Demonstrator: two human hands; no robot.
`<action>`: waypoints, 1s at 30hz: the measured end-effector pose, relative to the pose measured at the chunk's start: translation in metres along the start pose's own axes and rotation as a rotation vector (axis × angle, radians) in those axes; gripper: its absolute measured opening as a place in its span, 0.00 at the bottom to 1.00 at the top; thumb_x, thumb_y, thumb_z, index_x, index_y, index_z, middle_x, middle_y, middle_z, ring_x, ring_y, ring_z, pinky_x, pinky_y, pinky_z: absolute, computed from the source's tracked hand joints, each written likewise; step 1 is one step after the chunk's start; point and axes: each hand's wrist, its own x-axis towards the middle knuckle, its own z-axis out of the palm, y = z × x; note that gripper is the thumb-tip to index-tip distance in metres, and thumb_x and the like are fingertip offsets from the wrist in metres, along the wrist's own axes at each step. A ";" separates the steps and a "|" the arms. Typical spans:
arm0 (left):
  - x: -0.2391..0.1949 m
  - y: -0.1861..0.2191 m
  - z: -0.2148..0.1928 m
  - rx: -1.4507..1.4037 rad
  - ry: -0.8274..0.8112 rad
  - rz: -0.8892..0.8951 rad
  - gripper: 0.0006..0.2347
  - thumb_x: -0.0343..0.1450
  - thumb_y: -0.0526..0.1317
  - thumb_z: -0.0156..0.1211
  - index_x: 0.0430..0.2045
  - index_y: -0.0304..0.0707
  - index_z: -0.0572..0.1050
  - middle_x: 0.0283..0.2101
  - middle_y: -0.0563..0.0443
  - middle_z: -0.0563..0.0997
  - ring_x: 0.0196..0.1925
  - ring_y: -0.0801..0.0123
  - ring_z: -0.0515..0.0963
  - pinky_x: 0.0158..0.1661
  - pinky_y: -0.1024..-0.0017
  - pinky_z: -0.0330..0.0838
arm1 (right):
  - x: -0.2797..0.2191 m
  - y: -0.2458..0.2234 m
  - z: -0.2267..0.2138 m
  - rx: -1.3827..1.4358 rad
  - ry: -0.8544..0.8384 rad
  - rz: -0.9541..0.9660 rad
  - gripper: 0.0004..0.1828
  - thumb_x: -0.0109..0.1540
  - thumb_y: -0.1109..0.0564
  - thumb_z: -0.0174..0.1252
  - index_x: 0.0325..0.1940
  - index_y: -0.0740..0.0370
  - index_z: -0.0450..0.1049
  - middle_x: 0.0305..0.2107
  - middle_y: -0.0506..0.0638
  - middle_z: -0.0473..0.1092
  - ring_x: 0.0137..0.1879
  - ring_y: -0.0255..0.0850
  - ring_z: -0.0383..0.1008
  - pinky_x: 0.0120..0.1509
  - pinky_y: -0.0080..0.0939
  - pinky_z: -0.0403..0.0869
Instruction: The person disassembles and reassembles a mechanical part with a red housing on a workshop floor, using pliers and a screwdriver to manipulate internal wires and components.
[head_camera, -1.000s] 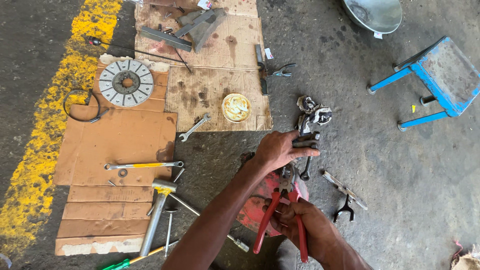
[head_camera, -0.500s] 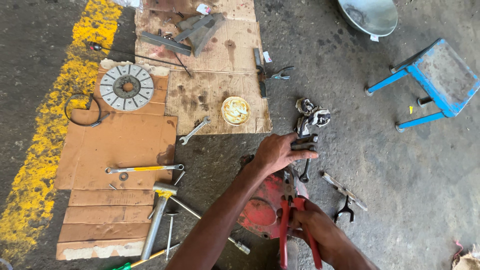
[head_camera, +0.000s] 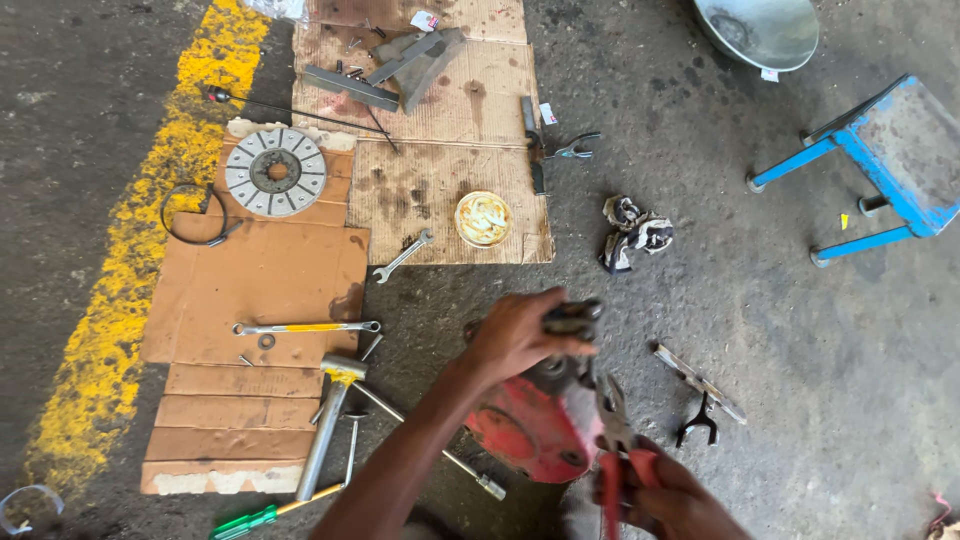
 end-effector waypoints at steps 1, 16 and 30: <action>-0.011 0.000 -0.006 -0.014 0.027 0.028 0.27 0.60 0.66 0.68 0.33 0.42 0.72 0.30 0.51 0.81 0.30 0.62 0.83 0.36 0.62 0.78 | -0.005 -0.002 -0.009 -0.051 0.100 0.027 0.42 0.50 0.68 0.51 0.71 0.60 0.61 0.52 0.62 0.76 0.57 0.56 0.79 0.62 0.58 0.77; -0.134 -0.007 -0.059 -0.042 0.167 0.167 0.36 0.50 0.49 0.83 0.50 0.36 0.74 0.51 0.43 0.82 0.52 0.52 0.83 0.55 0.60 0.76 | 0.128 -0.072 0.029 -1.378 0.044 0.099 0.14 0.68 0.55 0.49 0.58 0.51 0.64 0.34 0.53 0.73 0.41 0.47 0.76 0.48 0.50 0.77; -0.161 0.033 -0.072 -0.044 0.259 0.073 0.37 0.64 0.48 0.76 0.67 0.35 0.65 0.72 0.40 0.70 0.76 0.52 0.71 0.74 0.57 0.65 | 0.202 -0.002 -0.002 -1.819 0.140 -0.438 0.40 0.57 0.66 0.55 0.70 0.46 0.52 0.47 0.57 0.64 0.56 0.57 0.70 0.54 0.60 0.74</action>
